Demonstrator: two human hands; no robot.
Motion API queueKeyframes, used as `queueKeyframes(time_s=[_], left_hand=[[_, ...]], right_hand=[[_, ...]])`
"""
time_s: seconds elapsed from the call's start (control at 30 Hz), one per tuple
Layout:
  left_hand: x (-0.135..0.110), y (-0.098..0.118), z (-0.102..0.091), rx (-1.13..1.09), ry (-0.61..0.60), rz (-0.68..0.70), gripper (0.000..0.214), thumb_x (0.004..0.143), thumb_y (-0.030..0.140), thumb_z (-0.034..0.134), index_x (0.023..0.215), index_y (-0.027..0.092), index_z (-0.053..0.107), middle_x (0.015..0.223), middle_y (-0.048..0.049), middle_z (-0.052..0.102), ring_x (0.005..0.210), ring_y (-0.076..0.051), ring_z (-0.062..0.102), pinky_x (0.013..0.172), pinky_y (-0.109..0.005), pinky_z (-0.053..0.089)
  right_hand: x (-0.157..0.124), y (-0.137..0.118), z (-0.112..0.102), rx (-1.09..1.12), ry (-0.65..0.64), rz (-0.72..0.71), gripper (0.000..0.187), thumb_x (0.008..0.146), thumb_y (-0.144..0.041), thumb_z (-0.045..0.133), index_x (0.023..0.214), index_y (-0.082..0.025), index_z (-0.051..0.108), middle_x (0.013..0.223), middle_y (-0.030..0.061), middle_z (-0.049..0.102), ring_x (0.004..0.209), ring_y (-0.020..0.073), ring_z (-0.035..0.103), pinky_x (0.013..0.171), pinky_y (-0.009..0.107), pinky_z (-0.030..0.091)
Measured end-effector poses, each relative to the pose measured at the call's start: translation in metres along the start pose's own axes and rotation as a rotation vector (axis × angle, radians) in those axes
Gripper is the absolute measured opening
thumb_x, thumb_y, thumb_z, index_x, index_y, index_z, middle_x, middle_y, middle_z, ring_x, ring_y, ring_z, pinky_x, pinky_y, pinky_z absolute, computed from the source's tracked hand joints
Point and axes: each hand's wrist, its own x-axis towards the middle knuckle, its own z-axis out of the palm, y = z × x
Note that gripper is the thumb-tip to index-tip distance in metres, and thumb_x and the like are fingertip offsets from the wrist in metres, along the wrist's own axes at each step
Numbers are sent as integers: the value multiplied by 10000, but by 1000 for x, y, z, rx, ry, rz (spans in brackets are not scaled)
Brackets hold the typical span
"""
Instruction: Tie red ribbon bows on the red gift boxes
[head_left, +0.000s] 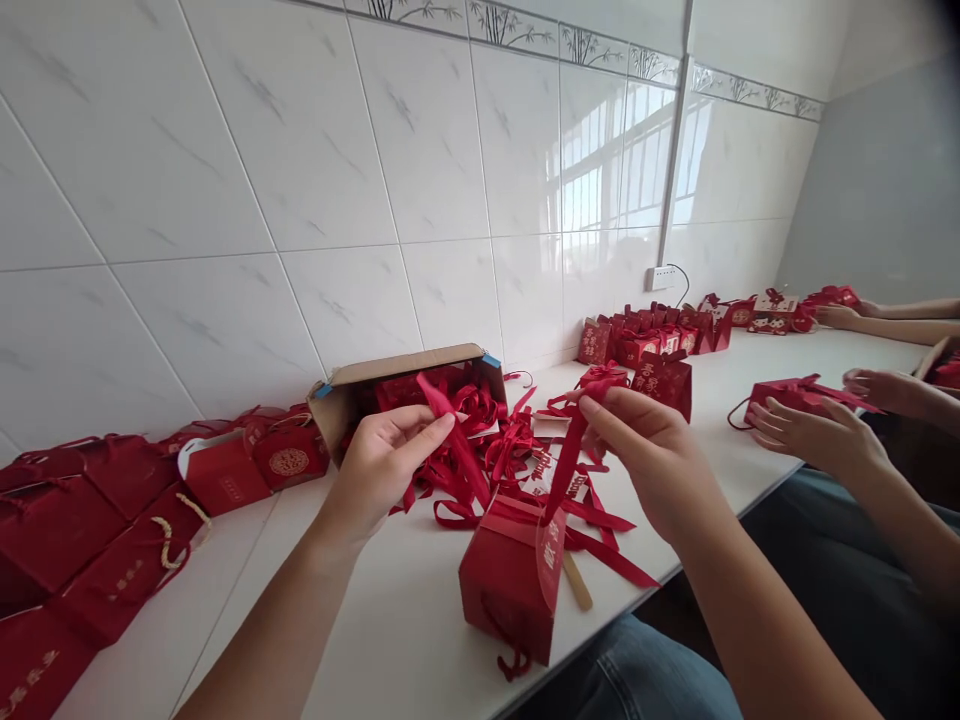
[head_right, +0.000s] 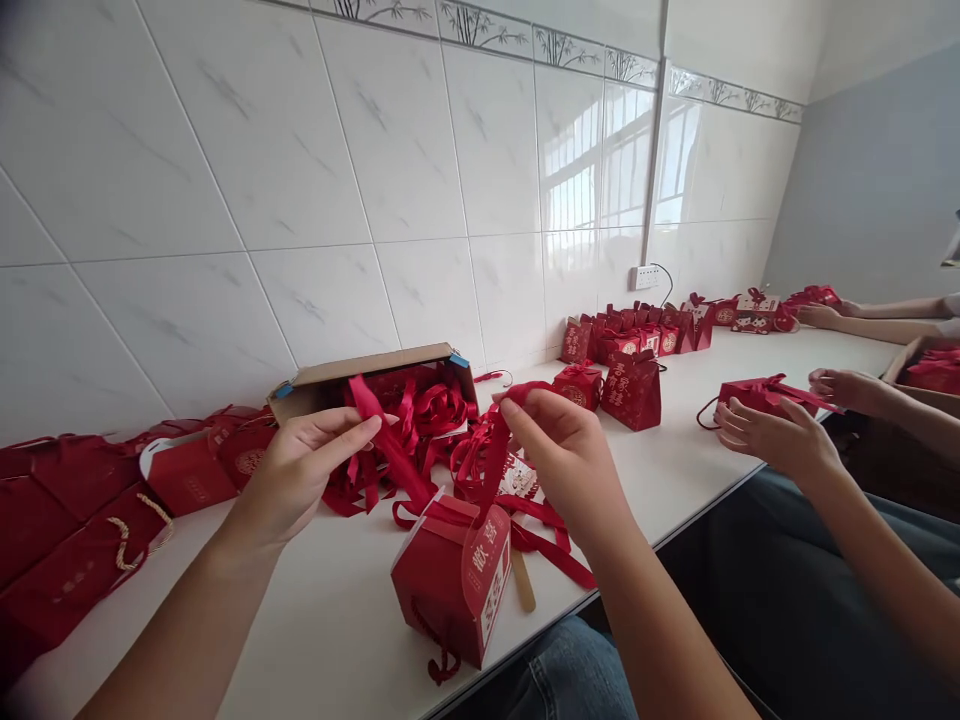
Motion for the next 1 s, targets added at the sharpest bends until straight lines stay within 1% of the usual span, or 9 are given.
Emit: queueKeyframes(time_s=[0.07,0.17,0.27,0.33,0.43,0.6,0.77,0.87,1.0], left_hand=[[-1,7,3,-19,8,28,229,803,369,663,884,161,716,784,-32,694,797,-177,616,709,-256,482],[-4,14,7,1,-15,51,269,824,393,632,910,151,711,807,-49,694,797,-190,616,710,-269,482],[-8,18,9,37,-41,60,288,835,415,610,876,145,701,775,-47,674,753,-185,606,678,-272,475],[-11,19,9,57,-45,67,284,837,416,605,833,148,698,736,-34,656,737,-179,599,663,-264,468],[-14,21,5,59,-6,100,270,833,404,616,818,152,708,719,-22,647,723,-167,586,645,-250,453],[-17,25,0,76,46,149,262,845,394,615,880,158,725,710,-10,640,698,-144,557,613,-231,421],[-19,26,0,81,59,151,265,837,393,626,914,161,726,740,-18,657,738,-160,580,634,-236,444],[-18,24,-1,43,133,175,265,827,393,635,921,160,721,727,-21,670,717,-164,596,607,-232,460],[-15,23,-4,20,225,240,242,840,376,622,892,155,704,718,-21,665,698,-155,607,613,-222,483]], right_hand=[[3,-7,8,-83,-3,-59,152,790,-343,664,792,-193,694,696,-5,621,643,111,544,591,243,431],[8,-11,18,-97,-9,-85,179,782,-338,665,885,-200,710,810,23,677,722,143,604,662,282,484],[12,-13,22,-56,-5,-93,204,795,-359,649,905,-199,712,803,29,691,730,148,626,679,296,502],[14,-14,22,-7,9,-129,180,783,-327,667,909,-207,714,839,31,703,787,152,641,730,302,512],[18,-17,19,77,26,-163,164,788,-307,667,922,-225,713,846,23,708,805,145,649,753,298,520],[23,-21,19,174,19,-146,125,794,-329,673,874,-239,703,702,-13,677,660,122,631,634,266,514],[20,-17,32,180,-28,-113,100,780,-315,693,808,-224,727,774,7,706,754,118,631,712,252,498],[16,-11,42,235,-45,-22,135,759,-335,712,837,-228,737,804,10,706,748,117,620,710,258,494],[13,-6,51,295,-124,77,163,752,-362,719,818,-213,732,795,14,695,737,109,619,684,238,495]])
